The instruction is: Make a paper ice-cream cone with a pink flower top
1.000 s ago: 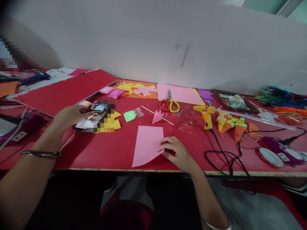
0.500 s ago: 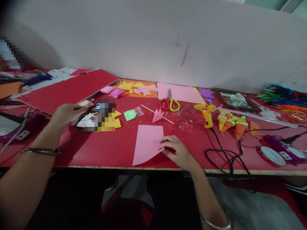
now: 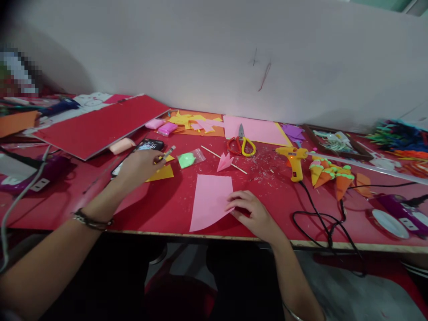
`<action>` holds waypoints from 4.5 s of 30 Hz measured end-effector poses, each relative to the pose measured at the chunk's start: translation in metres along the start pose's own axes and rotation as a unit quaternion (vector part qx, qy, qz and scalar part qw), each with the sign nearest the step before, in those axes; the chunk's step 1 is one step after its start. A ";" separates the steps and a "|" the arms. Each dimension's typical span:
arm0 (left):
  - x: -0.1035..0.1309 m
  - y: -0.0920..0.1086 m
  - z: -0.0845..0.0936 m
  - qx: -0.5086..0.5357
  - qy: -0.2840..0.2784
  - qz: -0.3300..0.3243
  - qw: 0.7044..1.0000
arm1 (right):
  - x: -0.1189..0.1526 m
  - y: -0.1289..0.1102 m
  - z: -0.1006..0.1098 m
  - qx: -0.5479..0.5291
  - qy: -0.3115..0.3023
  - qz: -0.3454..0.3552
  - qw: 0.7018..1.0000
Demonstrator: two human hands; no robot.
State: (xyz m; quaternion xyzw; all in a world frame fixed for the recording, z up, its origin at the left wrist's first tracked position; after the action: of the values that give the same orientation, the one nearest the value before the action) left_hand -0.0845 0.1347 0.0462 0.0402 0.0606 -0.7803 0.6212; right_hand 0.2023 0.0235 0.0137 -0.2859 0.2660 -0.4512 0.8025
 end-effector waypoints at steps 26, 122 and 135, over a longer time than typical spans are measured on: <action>0.054 0.104 -0.018 0.173 -0.035 -0.368 0.913 | 0.003 0.006 -0.003 0.028 -0.032 -0.011 0.999; 0.074 0.072 -0.018 0.156 -0.074 -0.352 0.920 | -0.068 -0.018 -0.044 0.250 0.033 -0.022 0.968; 0.075 0.068 -0.021 0.141 -0.099 -0.338 0.925 | -0.066 -0.020 -0.044 0.268 0.034 -0.030 0.962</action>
State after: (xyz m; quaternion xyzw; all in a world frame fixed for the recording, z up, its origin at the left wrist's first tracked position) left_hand -0.0356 0.0508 0.0120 0.0268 -0.1015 -0.9444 0.3117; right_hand 0.1311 0.0633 0.0082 -0.0528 0.1540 -0.5392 0.8263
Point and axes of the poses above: each hand's wrist, its own x-axis away from the middle knuckle, its own z-axis out of the back of the hand, y = z × x, the point moved 3 cm from there along -x, towards the middle knuckle, and after that the axes turned 5 degrees about -x, right-handed, at the moved point
